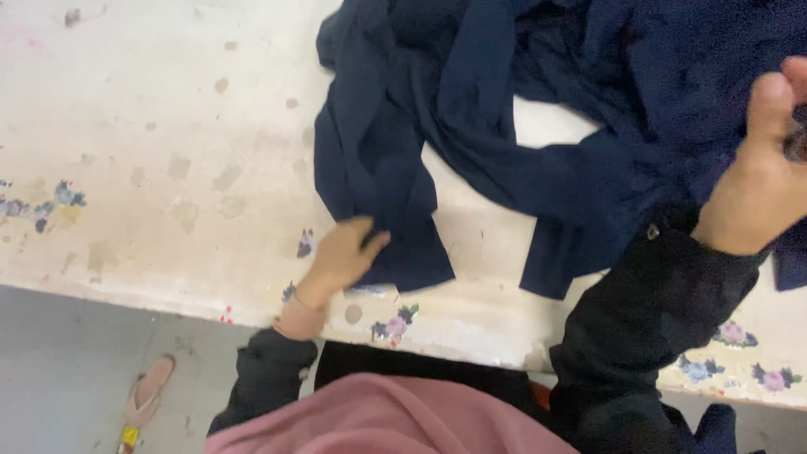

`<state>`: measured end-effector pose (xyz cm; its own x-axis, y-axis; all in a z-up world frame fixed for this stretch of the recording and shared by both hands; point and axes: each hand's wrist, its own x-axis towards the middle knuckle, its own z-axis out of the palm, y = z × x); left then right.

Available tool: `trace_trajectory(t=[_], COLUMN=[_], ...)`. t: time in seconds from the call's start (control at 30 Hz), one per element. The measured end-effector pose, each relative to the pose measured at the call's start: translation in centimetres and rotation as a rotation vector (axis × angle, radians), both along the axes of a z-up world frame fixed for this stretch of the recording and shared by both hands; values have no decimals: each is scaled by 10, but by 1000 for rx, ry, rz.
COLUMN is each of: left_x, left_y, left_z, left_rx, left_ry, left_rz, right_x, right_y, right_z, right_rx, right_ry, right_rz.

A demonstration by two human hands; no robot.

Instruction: Trimming loose threads from dark blue garments using small scissors on a work table.

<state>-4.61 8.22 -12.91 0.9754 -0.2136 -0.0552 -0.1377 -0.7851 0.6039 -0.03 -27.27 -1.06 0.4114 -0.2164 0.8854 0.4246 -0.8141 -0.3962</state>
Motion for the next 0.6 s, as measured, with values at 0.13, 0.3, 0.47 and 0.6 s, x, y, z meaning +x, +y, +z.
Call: trace_trajectory(t=[0.13,0.3,0.47,0.6], left_x=[1,7,4,11], left_y=[-8,-32,-54,-63], left_z=[88,133,161,155], left_rx=[-769,-944,-717,-803], left_ry=[-102,-193,-241,-189], left_rz=[122,-135,-298,-439], right_x=[-22,-41,-40,-18], right_y=[40,73,106,114], right_z=[21,37,46,34], right_rx=[225,159,82,40], right_ry=[259,452,368,497], right_rz=[386,734,903,1099])
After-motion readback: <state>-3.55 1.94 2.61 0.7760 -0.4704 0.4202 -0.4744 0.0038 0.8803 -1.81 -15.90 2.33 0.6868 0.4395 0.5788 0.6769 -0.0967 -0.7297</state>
